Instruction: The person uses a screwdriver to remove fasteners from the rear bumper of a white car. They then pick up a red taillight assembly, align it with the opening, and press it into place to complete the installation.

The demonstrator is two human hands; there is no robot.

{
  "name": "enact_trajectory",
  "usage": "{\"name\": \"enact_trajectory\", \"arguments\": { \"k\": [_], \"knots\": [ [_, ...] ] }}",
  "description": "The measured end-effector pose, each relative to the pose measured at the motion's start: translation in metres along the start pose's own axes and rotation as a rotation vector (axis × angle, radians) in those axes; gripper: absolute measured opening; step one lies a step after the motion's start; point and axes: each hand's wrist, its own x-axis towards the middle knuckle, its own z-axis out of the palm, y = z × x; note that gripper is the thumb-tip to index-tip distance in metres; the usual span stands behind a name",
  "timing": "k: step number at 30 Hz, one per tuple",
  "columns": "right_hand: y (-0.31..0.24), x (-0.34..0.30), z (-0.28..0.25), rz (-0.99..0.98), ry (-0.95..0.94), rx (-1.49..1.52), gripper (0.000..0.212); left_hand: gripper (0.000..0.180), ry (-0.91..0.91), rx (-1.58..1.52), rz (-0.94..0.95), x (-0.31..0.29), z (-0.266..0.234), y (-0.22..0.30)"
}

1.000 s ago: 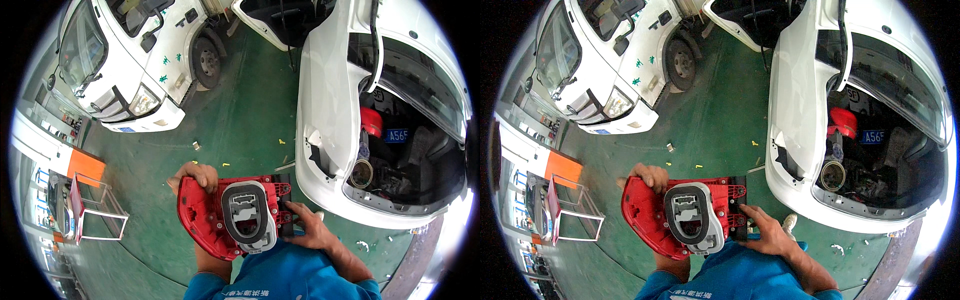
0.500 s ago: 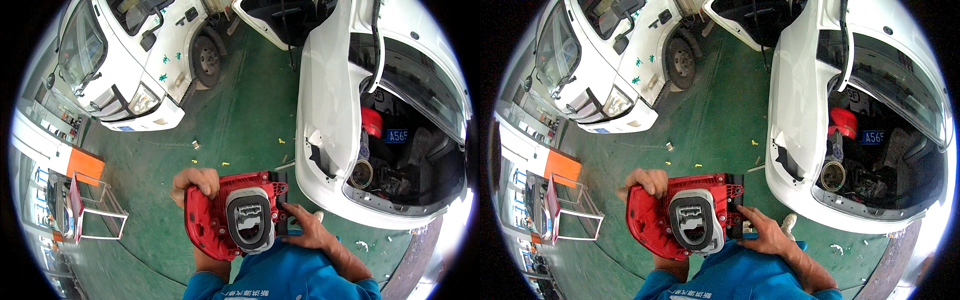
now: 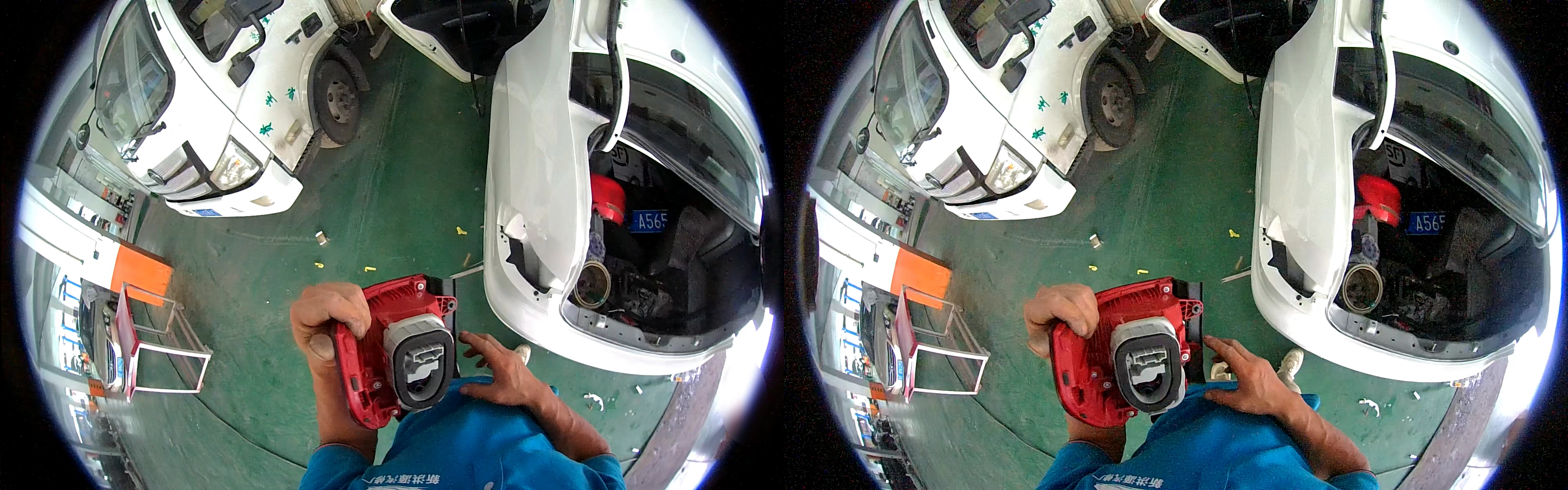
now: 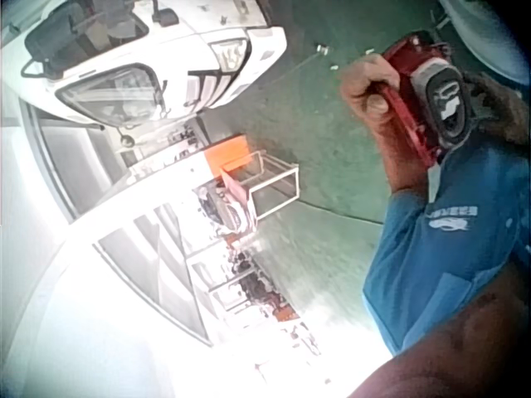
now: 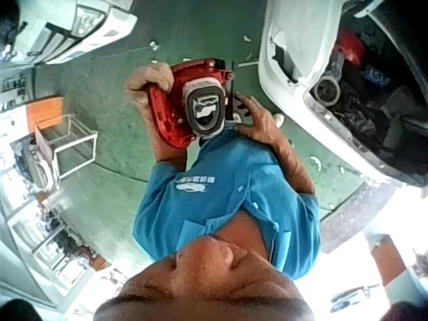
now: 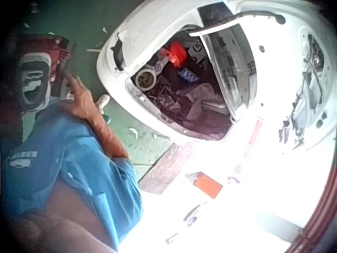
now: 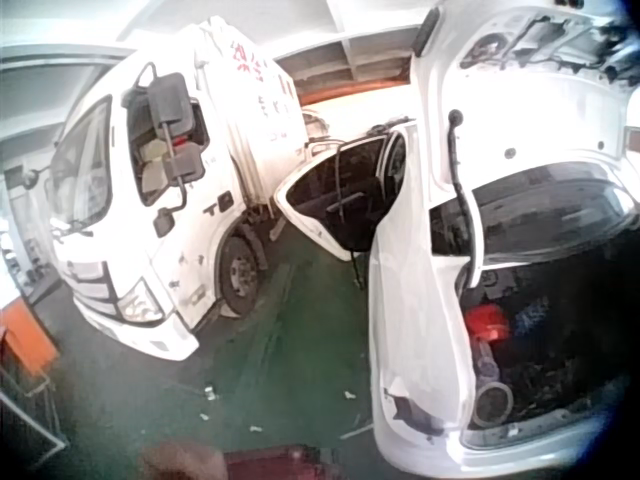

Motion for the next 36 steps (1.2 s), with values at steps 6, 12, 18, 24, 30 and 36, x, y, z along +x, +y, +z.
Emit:
{"name": "enact_trajectory", "arguments": {
  "k": [6,12,18,24,30,36],
  "knots": [
    [-0.001,0.004,-0.004,0.002,0.003,0.001,0.1,0.068,0.027,0.116,-0.021,0.0,0.005,0.004],
    [0.003,0.006,-0.004,0.005,-0.007,0.0,0.1,0.07,0.035,0.113,-0.035,0.003,0.008,0.008],
    [-0.002,0.005,-0.009,-0.018,-0.014,0.013,0.099,0.066,-0.121,0.019,0.065,0.003,-0.008,0.006],
    [0.0,-0.004,-0.01,-0.175,0.112,-0.022,0.098,0.067,-0.508,-0.244,0.166,0.019,-0.052,0.006],
    [-0.015,-0.012,-0.025,-0.442,0.239,-0.275,0.098,0.054,-0.124,-0.537,0.133,-0.01,-0.069,-0.024],
    [-0.04,-0.018,-0.03,-0.545,0.331,-0.52,0.095,0.07,-0.008,-0.841,-0.02,-0.026,-0.067,-0.054]
  ]
}}
